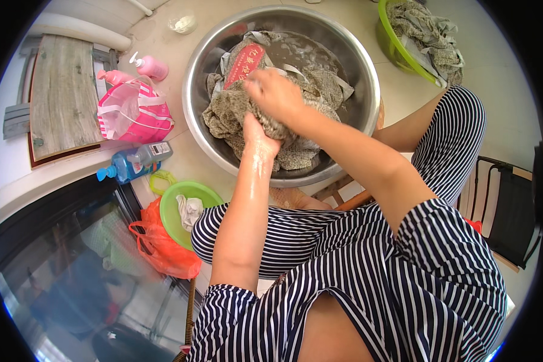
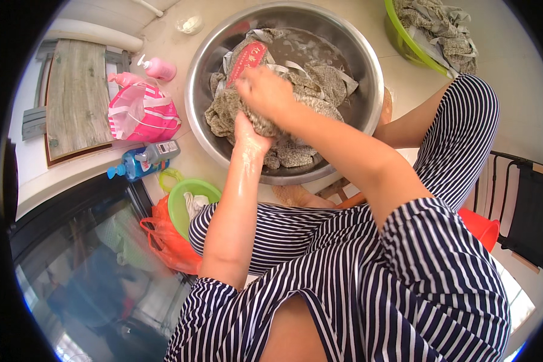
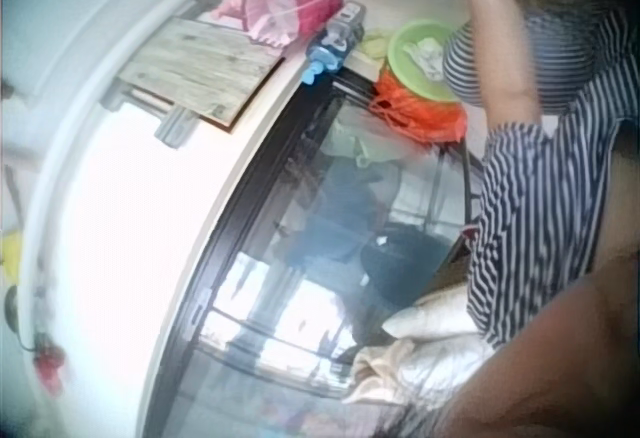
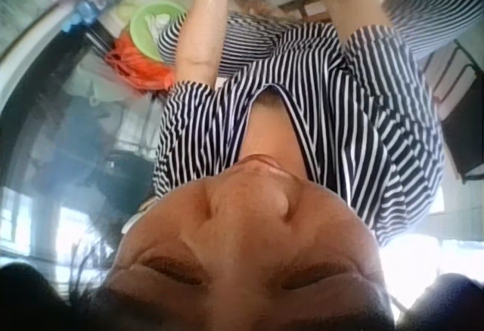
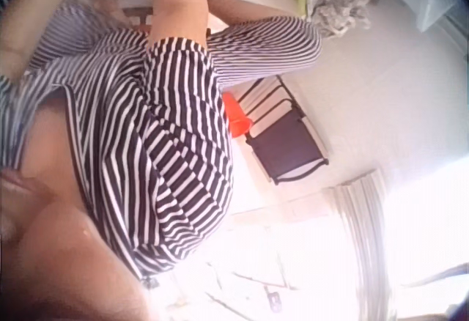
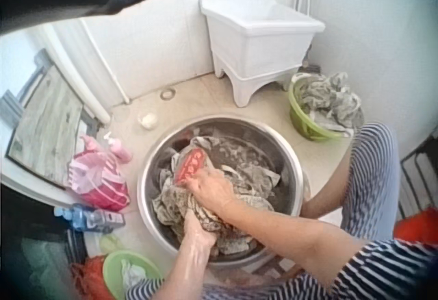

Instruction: The person washes a piece of clothing in a basin of soapy water by hand, scrubbing the fabric against itself and squeezing it.

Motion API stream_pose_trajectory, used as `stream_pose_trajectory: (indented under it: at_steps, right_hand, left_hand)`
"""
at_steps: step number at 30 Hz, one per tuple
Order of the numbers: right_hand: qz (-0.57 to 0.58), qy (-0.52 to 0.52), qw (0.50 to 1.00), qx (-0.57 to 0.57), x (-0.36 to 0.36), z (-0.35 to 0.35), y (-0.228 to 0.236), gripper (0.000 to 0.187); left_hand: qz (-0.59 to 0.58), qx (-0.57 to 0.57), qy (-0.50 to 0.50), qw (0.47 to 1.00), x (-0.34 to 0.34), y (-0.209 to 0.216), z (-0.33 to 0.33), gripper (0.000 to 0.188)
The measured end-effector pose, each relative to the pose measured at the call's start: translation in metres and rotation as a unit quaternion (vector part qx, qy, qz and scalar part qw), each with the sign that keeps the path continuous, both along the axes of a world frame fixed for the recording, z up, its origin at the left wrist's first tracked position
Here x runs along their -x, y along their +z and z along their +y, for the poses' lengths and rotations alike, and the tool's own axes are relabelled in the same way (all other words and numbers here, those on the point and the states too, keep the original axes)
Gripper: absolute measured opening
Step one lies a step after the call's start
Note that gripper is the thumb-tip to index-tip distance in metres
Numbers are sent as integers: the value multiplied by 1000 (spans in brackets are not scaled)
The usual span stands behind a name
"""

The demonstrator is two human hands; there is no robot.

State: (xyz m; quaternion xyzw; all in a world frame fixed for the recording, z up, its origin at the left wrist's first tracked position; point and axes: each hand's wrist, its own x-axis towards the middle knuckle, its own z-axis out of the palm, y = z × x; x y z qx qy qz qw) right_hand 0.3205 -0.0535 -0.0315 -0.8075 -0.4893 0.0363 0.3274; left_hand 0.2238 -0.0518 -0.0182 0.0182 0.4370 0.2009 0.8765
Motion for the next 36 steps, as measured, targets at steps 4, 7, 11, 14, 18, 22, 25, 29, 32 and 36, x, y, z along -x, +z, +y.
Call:
stream_pose_trajectory:
  at_steps: [4, 7, 11, 14, 18, 22, 25, 29, 32, 36]
  right_hand:
    - [93, 249, 964, 2, 71, -56, 48, 24]
    - [115, 180, 973, 94, 45, -19, 38, 29]
    - [123, 28, 966, 226, -2, 28, 16, 37]
    - [82, 84, 951, 286, -21, 16, 19, 41]
    - [68, 185, 812, 550, -72, -19, 43, 80]
    - [289, 184, 825, 450, -58, -57, 33, 116]
    - [315, 175, 829, 427, -46, -53, 31, 89]
    - [-50, 317, 908, 269, -76, -39, 9, 21]
    - [198, 241, 941, 127, -76, -22, 48, 29]
    - [456, 219, 858, -87, -49, -4, 158, 34]
  left_hand:
    - [-274, -160, -17, 948, 53, -68, 25, 51]
    - [-177, -88, 14, 980, 38, -69, 15, 42]
    - [32, -37, -3, 999, 26, -29, 7, 27]
    - [121, -151, -79, 978, 25, -23, 3, 31]
    - [325, -385, -309, 807, 24, -22, -11, 63]
    - [311, -502, -409, 695, 12, 8, -38, 60]
    - [289, -554, -426, 654, 26, -9, -40, 47]
    - [127, -614, -269, 731, 21, -19, -22, 40]
    - [128, -508, -232, 819, 29, 3, -16, 29]
    - [51, -647, -47, 760, 27, 66, -20, 62]
